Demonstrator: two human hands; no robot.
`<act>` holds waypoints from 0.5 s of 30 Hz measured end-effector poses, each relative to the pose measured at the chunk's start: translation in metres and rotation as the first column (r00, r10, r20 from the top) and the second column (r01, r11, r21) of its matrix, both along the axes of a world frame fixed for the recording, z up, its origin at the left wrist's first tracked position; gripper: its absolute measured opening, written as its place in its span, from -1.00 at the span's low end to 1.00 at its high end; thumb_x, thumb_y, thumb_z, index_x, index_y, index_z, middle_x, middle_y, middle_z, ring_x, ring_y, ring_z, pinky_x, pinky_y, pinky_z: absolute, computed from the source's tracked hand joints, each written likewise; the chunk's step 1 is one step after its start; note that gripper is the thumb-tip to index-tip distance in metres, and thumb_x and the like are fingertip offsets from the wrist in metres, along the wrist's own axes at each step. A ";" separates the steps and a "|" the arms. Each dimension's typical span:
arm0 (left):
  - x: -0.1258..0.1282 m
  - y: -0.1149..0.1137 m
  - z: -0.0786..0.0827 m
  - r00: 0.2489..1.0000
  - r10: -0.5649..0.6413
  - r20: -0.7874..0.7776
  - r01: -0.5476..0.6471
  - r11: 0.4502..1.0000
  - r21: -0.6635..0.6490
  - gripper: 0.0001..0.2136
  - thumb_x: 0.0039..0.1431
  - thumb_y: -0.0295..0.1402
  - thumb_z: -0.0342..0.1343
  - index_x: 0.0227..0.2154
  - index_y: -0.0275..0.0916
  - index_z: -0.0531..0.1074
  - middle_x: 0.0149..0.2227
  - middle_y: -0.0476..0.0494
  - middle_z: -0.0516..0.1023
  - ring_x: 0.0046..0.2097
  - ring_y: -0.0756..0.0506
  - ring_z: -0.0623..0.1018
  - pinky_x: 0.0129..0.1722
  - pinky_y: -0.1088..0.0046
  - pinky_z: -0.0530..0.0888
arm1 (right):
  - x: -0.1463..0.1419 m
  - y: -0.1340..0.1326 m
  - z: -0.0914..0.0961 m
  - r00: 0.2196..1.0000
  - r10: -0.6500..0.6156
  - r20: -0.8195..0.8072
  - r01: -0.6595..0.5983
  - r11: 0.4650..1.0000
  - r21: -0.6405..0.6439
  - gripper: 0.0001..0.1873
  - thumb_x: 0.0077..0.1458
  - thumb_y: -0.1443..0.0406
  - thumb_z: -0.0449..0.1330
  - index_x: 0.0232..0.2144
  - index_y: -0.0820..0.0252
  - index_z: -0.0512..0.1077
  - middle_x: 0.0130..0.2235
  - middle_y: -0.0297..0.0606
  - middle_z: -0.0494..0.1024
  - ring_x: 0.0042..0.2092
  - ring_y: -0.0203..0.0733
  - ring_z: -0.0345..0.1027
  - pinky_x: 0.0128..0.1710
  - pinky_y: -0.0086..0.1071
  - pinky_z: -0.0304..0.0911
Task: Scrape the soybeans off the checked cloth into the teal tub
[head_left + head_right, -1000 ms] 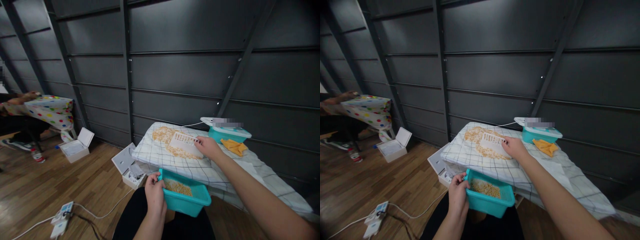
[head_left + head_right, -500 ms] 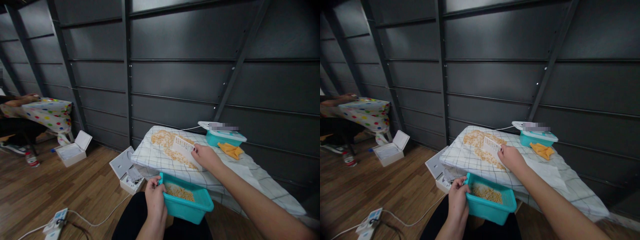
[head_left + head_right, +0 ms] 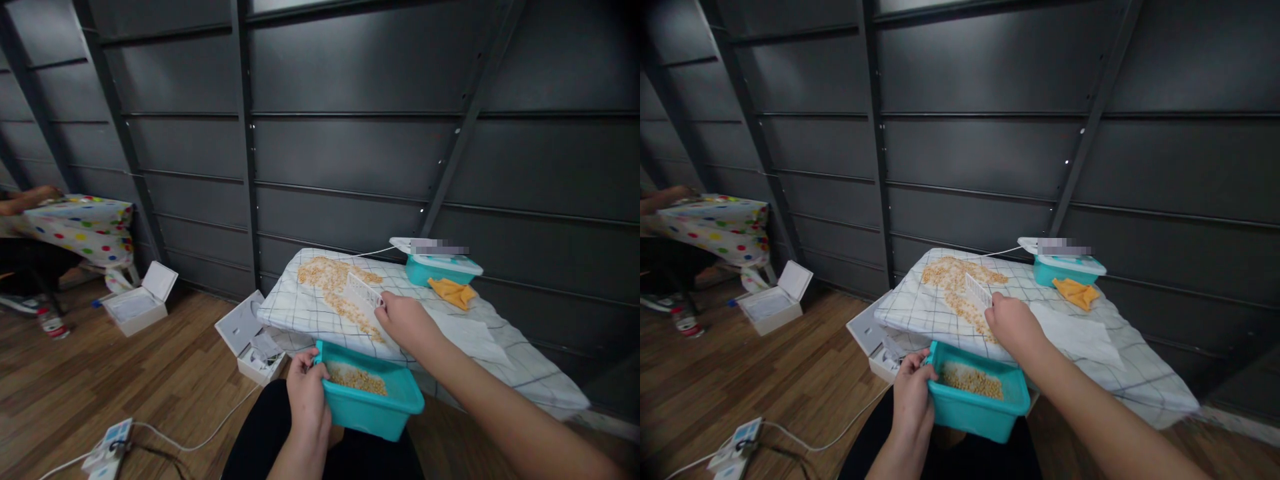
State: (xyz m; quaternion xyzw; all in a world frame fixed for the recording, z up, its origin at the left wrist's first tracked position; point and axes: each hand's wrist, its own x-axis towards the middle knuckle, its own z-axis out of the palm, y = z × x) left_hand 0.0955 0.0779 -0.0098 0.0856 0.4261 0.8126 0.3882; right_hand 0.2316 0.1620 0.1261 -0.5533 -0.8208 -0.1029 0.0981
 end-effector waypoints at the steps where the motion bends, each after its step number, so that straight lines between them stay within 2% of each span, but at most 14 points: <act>1: 0.000 -0.001 0.000 1.000 -0.001 -0.001 0.001 1.000 -0.003 -0.79 -0.48 -0.61 -0.03 -0.67 -0.22 0.13 -0.39 0.02 0.43 -0.30 -0.02 0.37 -0.34 0.47 0.22 | -0.001 -0.003 0.001 1.000 -0.002 -0.002 0.002 1.000 -0.006 -0.76 0.15 0.32 -0.04 -0.31 0.28 0.42 -0.34 -0.04 0.56 -0.31 -0.06 0.43 -0.40 -0.32 0.05; 10: 0.000 -0.002 0.004 1.000 0.000 0.002 0.000 1.000 -0.011 -0.78 -0.48 -0.60 -0.03 -0.67 -0.22 0.11 -0.40 0.02 0.42 -0.30 -0.02 0.36 -0.35 0.47 0.22 | 0.001 -0.017 0.003 1.000 0.015 -0.020 -0.015 0.999 -0.029 -0.78 0.13 0.33 -0.01 -0.30 0.30 0.41 -0.34 -0.01 0.55 -0.33 -0.06 0.42 -0.43 -0.33 0.06; 15: -0.002 0.000 0.002 1.000 0.002 0.003 -0.002 1.000 -0.016 -0.78 -0.49 -0.60 -0.03 -0.67 -0.22 0.12 -0.41 0.02 0.42 -0.32 -0.02 0.35 -0.36 0.47 0.22 | 0.010 -0.029 0.013 1.000 -0.029 -0.008 0.028 0.999 -0.029 -0.79 0.12 0.34 0.01 -0.25 0.29 0.40 -0.38 -0.04 0.54 -0.37 -0.07 0.41 -0.46 -0.33 0.04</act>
